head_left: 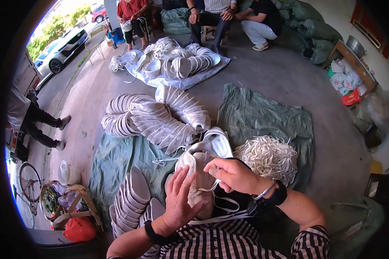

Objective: Lacing white sneakers in a shoe manufacturing or workshop environment.

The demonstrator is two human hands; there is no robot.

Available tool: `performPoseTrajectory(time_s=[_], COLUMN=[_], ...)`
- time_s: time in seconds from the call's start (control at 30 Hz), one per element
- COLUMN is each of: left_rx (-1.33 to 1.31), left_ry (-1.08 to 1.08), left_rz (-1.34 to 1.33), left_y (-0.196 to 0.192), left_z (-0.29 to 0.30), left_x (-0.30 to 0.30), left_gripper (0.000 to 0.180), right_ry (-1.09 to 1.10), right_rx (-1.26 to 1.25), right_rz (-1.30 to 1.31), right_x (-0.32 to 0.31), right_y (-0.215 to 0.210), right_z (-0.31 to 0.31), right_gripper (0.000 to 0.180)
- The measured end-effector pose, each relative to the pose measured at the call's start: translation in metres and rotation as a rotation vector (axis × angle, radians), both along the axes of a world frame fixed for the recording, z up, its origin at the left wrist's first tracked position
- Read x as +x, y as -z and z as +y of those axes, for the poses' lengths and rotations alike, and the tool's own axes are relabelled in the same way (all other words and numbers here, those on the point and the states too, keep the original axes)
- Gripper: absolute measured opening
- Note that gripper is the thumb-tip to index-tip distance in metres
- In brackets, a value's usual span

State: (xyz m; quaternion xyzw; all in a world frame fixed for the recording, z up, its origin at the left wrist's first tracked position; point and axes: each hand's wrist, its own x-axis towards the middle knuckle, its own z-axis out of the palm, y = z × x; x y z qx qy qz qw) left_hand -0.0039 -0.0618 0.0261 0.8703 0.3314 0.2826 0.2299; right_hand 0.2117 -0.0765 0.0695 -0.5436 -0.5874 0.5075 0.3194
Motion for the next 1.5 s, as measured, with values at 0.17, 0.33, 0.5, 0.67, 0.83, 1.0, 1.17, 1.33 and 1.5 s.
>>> performPoseTrajectory(time_s=[0.17,0.33,0.5,0.67,0.83,1.0,1.17,1.33,1.5], left_rx=[-0.152,-0.176,-0.195,-0.189,-0.175,0.098,0.061,-0.057,-0.872], left_ry=[-0.006,0.022,0.056,0.085,-0.046,0.487,0.431,0.393,0.046], left_rz=[0.197,0.341,0.383,0.332,-0.031,0.108,0.197,0.204,-0.426], left_y=[0.033,0.033,0.033,0.029,0.022,0.010,0.027,0.023,0.023], left_z=[-0.008,-0.008,-0.003,0.003,0.014,-0.003,-0.019,-0.015,0.000], left_x=[-0.020,-0.026,-0.020,-0.024,-0.023,-0.010,0.003,0.009,-0.004], left_gripper=[0.110,0.111,0.110,0.102,0.041,0.020,0.014,0.014,0.011], right_ry=[0.088,0.616,0.668,0.337,0.303,0.381,0.303,-0.193,-0.228], right_rx=[-0.284,-0.090,0.320,0.231,0.421,0.448,0.436,0.727,0.753], right_rz=[0.397,0.746,0.912,0.441,0.399,0.322,0.314,0.678,0.279], right_x=[-0.006,0.070,0.141,0.081,0.065,0.040,0.021,0.058,0.038], right_y=[0.037,-0.014,-0.129,-0.162,-0.175,-0.188,-0.201,-0.182,-0.188], right_z=[0.026,0.100,0.088,0.042,-0.002,-0.023,-0.028,-0.027,-0.043], right_gripper=[0.021,0.012,0.005,0.017,0.016,0.018,0.022,0.029,0.022])
